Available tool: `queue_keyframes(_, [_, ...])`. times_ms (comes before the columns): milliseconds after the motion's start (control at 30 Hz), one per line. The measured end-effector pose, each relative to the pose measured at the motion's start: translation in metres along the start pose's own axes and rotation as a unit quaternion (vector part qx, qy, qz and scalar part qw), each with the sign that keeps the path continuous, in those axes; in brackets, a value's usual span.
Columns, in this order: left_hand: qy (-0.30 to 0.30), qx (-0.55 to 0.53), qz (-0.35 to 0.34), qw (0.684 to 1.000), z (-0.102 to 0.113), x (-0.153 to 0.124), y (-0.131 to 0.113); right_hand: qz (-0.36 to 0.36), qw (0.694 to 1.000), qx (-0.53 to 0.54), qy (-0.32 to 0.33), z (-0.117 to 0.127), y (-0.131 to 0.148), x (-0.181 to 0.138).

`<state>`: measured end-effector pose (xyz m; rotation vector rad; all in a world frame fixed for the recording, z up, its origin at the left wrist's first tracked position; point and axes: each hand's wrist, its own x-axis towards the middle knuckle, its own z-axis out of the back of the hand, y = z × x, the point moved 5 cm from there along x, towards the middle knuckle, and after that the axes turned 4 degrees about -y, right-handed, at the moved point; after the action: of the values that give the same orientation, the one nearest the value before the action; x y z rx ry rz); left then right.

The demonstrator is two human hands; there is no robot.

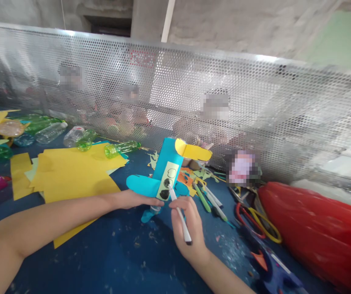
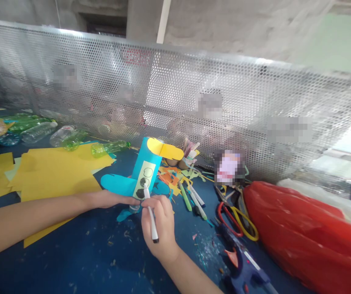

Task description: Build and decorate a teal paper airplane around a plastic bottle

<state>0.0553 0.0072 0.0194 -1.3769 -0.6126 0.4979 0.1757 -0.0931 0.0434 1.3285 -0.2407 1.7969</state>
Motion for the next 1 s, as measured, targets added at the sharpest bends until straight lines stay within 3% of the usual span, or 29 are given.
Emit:
queue_keyframes(333, [-0.012, -0.03, 0.021, 0.999, -0.0018, -0.0012, -0.0015, -0.003, 1.0, -0.006, -0.007, -0.0001, -0.0008, 0.0002])
queue_keyframes(567, [0.009, -0.07, -0.024, 0.997, -0.0041, -0.0007, -0.0066, -0.003, 1.0, -0.001, 0.005, -0.0004, -0.0018, -0.0001])
queue_keyframes(1000, [0.005, -0.062, -0.025, 0.998, -0.0027, 0.0027, -0.0022, 0.005, 1.0, -0.004, 0.004, -0.0007, 0.0013, 0.002])
